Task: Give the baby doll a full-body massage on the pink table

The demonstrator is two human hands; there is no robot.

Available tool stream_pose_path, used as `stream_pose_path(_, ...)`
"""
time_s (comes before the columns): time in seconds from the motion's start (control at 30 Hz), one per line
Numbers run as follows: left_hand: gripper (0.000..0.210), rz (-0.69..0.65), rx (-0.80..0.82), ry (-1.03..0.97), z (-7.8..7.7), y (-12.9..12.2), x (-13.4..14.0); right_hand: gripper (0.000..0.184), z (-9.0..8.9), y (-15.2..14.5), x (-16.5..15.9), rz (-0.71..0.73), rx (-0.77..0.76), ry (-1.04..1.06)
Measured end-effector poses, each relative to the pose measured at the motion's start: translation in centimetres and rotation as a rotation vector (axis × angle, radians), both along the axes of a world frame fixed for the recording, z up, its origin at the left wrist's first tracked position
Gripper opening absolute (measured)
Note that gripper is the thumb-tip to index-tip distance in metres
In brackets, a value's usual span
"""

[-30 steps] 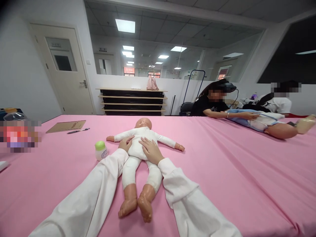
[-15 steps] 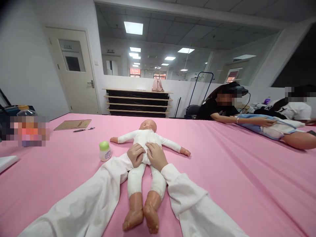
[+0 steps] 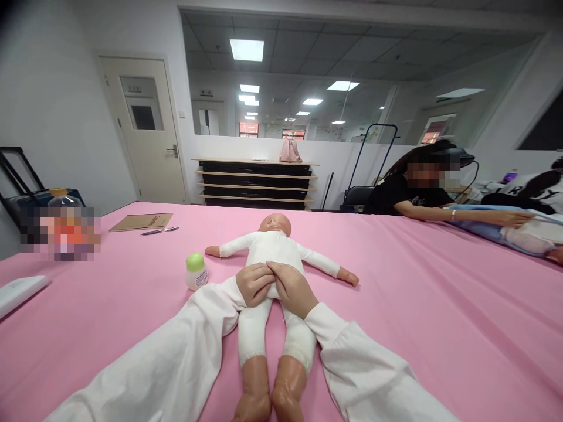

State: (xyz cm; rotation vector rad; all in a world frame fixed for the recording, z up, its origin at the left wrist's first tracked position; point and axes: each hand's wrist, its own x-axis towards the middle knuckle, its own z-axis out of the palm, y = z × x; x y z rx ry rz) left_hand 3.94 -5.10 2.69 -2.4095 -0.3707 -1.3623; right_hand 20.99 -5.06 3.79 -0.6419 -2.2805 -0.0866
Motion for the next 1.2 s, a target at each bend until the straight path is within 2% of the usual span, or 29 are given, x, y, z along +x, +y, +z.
stream_pose_path(0.13,0.031,0.089,-0.199,-0.064,-0.8,0.3,0.0,0.041,-0.2,0.4,-0.1,-0.105,-0.147,-0.052)
stream_pose_path(0.27,0.040,0.308,-0.371,-0.100,-2.2,1.4,0.0,0.049,-0.6,0.7,-0.2,-0.271,-0.177,-0.106)
stream_pose_path(0.37,0.039,0.418,-0.392,-0.157,-2.9,2.0,0.1,0.049,-0.9,0.8,-0.2,-0.391,-0.160,-0.069)
stream_pose_path(0.5,0.028,0.345,-0.231,-0.209,-2.7,1.5,0.2,0.039,-1.1,0.6,0.0,-0.422,-0.061,0.035)
stream_pose_path(0.6,0.025,0.247,-0.114,-0.143,-2.1,0.7,0.3,0.035,-1.1,0.3,0.1,-0.328,-0.007,0.067)
stream_pose_path(0.7,0.026,0.170,-0.124,-0.073,-1.6,0.3,0.3,0.035,-0.9,0.3,0.0,-0.223,-0.028,0.034)
stream_pose_path(0.8,0.027,0.107,-0.200,-0.068,-1.5,0.5,0.2,0.039,-0.8,0.5,-0.1,-0.226,-0.098,0.002)
stream_pose_path(0.87,0.030,0.136,-0.277,-0.061,-1.7,0.9,0.1,0.042,-0.9,0.7,-0.2,-0.273,-0.150,-0.030)
stream_pose_path(0.97,0.037,0.329,-0.383,-0.068,-2.2,1.4,0.0,0.043,-1.2,1.0,-0.2,-0.400,-0.187,-0.037)
stream_pose_path(1.03,0.037,0.411,-0.390,-0.095,-2.5,1.6,0.0,0.042,-1.3,1.0,-0.1,-0.453,-0.167,0.004)
stream_pose_path(1.1,0.033,0.407,-0.322,-0.146,-2.7,1.6,0.1,0.037,-1.3,0.8,0.0,-0.407,-0.114,0.052)
stream_pose_path(1.2,0.025,0.310,-0.135,-0.189,-2.6,1.3,0.3,0.031,-1.0,0.4,0.0,-0.222,-0.014,0.077)
